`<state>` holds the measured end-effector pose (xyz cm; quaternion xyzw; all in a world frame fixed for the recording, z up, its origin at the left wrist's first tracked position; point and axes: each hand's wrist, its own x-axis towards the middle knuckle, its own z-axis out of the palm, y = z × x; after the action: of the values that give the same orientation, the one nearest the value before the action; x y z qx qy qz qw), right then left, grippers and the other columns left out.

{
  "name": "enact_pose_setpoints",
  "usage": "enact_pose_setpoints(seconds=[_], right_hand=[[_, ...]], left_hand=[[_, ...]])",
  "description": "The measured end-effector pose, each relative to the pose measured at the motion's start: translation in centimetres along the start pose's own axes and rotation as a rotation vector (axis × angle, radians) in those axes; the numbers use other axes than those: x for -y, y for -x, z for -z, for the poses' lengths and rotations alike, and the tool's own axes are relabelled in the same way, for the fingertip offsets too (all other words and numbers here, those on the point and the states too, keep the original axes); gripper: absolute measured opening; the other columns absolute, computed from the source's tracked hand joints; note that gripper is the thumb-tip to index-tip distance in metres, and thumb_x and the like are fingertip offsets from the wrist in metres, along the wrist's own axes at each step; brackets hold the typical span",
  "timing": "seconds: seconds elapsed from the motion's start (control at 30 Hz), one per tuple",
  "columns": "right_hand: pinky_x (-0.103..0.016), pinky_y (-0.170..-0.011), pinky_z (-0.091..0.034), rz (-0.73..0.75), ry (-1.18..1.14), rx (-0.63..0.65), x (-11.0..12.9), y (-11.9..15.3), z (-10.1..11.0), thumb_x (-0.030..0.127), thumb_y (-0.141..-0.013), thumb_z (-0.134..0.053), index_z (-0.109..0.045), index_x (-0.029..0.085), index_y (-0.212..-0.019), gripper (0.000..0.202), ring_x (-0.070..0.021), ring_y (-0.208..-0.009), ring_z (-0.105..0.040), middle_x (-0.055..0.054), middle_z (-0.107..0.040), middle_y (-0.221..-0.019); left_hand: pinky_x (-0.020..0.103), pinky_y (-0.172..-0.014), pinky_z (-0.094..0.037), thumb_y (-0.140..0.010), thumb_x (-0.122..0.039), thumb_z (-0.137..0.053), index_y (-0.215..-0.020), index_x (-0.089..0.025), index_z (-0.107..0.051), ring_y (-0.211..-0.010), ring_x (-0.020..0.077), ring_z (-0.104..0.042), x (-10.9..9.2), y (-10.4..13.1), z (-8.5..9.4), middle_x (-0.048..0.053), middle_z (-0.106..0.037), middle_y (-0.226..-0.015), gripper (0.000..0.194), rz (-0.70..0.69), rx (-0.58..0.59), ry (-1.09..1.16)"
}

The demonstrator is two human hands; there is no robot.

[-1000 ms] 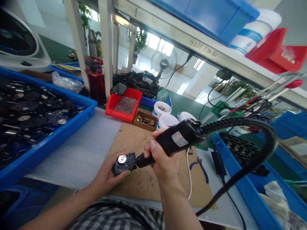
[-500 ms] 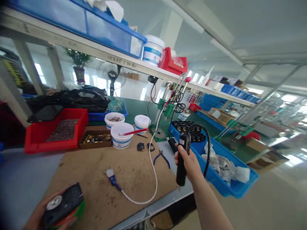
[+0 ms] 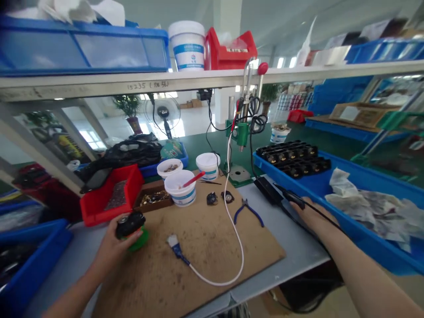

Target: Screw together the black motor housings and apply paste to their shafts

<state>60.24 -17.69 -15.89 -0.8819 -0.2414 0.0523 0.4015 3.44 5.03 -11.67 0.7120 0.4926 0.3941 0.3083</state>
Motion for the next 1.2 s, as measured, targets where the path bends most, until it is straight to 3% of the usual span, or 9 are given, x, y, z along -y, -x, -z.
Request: enact_pose_setpoints(seconds=[0.1, 0.3, 0.4, 0.57, 0.7, 0.8, 1.0, 1.1, 1.2], right_hand=[[-0.050, -0.071, -0.039, 0.028, 0.132, -0.020, -1.0, 0.0, -0.6, 0.052, -0.070, -0.075, -0.064, 0.019, -0.083, 0.037, -0.0391, -0.079, -0.063, -0.011, -0.058, -0.069], [-0.064, -0.081, -0.036, 0.205, 0.344, -0.042, -0.6, 2.6, -1.9, 0.044, -0.088, -0.047, -0.061, 0.005, -0.115, 0.049, -0.0545, -0.112, -0.050, -0.038, -0.055, -0.114], [-0.061, -0.100, -0.032, 0.380, 0.348, 0.010, 1.1, 6.3, -3.3, 0.033, -0.088, -0.042, -0.056, -0.001, -0.122, 0.051, -0.0488, -0.129, -0.039, -0.037, -0.046, -0.131], [-0.043, -0.107, -0.040, 0.667, 0.220, 0.268, 8.2, 16.6, -6.0, 0.037, -0.093, -0.042, -0.055, 0.010, -0.130, 0.047, -0.0285, -0.122, -0.052, -0.018, -0.056, -0.130], [-0.038, -0.097, -0.049, 0.739, 0.194, 0.656, 15.6, 24.2, -8.7, 0.031, -0.090, -0.054, -0.051, 0.016, -0.137, 0.049, -0.0262, -0.114, -0.058, -0.014, -0.058, -0.128], [-0.038, -0.094, -0.051, 0.789, 0.214, 0.714, 18.8, 27.2, -11.3, 0.032, -0.083, -0.067, -0.051, 0.016, -0.137, 0.058, -0.0286, -0.109, -0.060, -0.013, -0.062, -0.123], [-0.036, -0.081, -0.053, 0.792, 0.332, 0.665, 19.1, 27.1, -13.9, 0.004, -0.089, -0.047, -0.059, 0.014, -0.127, 0.041, -0.0264, -0.095, -0.065, -0.012, -0.067, -0.106], [-0.035, -0.074, -0.052, 0.738, 0.408, 0.597, 18.5, 24.9, -13.6, 0.005, -0.091, -0.043, -0.061, 0.014, -0.123, 0.037, -0.0260, -0.089, -0.066, -0.012, -0.067, -0.102], [-0.035, -0.069, -0.051, 0.659, 0.473, 0.513, 18.0, 22.3, -13.0, 0.007, -0.093, -0.040, -0.060, 0.012, -0.121, 0.034, -0.0274, -0.087, -0.066, -0.015, -0.066, -0.103]], left_hand=[[0.048, -0.102, -0.043, -0.065, -0.045, -0.077, -0.118, -0.021, -0.047, -0.108, 0.0286, -0.058, 1.2, -0.3, -1.2, 0.008, -0.058, -0.114, 0.066, -0.004, -0.070, 0.034], [0.042, -0.097, -0.045, -0.063, -0.046, -0.077, -0.111, -0.022, -0.052, -0.103, 0.0265, -0.058, 1.8, -0.2, -1.9, 0.006, -0.059, -0.109, 0.059, 0.015, -0.169, 0.137], [0.037, -0.091, -0.047, -0.067, -0.047, -0.075, -0.107, -0.022, -0.056, -0.098, 0.0238, -0.059, 1.3, -0.5, -1.5, 0.004, -0.060, -0.104, 0.051, 0.022, -0.188, 0.162], [0.032, -0.090, -0.045, -0.068, -0.048, -0.076, -0.109, -0.023, -0.056, -0.097, 0.0207, -0.058, 0.0, -1.6, 0.7, 0.002, -0.059, -0.105, 0.052, -0.016, -0.238, 0.161], [0.032, -0.092, -0.045, -0.067, -0.049, -0.075, -0.113, -0.025, -0.054, -0.101, 0.0218, -0.057, -1.2, -0.7, 2.9, 0.003, -0.058, -0.110, 0.056, -0.028, -0.250, 0.106], [0.036, -0.089, -0.049, -0.066, -0.051, -0.073, -0.113, -0.023, -0.052, -0.103, 0.0263, -0.061, -1.3, 2.0, 3.8, 0.007, -0.061, -0.111, 0.059, 0.016, -0.193, 0.019], [0.045, -0.076, -0.055, -0.070, -0.057, -0.065, -0.116, -0.017, -0.044, -0.087, 0.0321, -0.069, 0.6, 6.7, 4.8, 0.015, -0.066, -0.100, 0.064, 0.091, -0.031, -0.318], [0.045, -0.074, -0.054, -0.070, -0.050, -0.068, -0.111, -0.019, -0.050, -0.082, 0.0319, -0.069, 0.7, 6.3, 5.2, 0.012, -0.069, -0.095, 0.054, 0.047, 0.144, -0.525], [0.043, -0.083, -0.052, -0.071, -0.033, -0.067, -0.111, -0.019, -0.055, -0.092, 0.0318, -0.068, -0.5, 5.1, 4.9, 0.013, -0.071, -0.103, 0.045, -0.063, 0.335, -0.689]])
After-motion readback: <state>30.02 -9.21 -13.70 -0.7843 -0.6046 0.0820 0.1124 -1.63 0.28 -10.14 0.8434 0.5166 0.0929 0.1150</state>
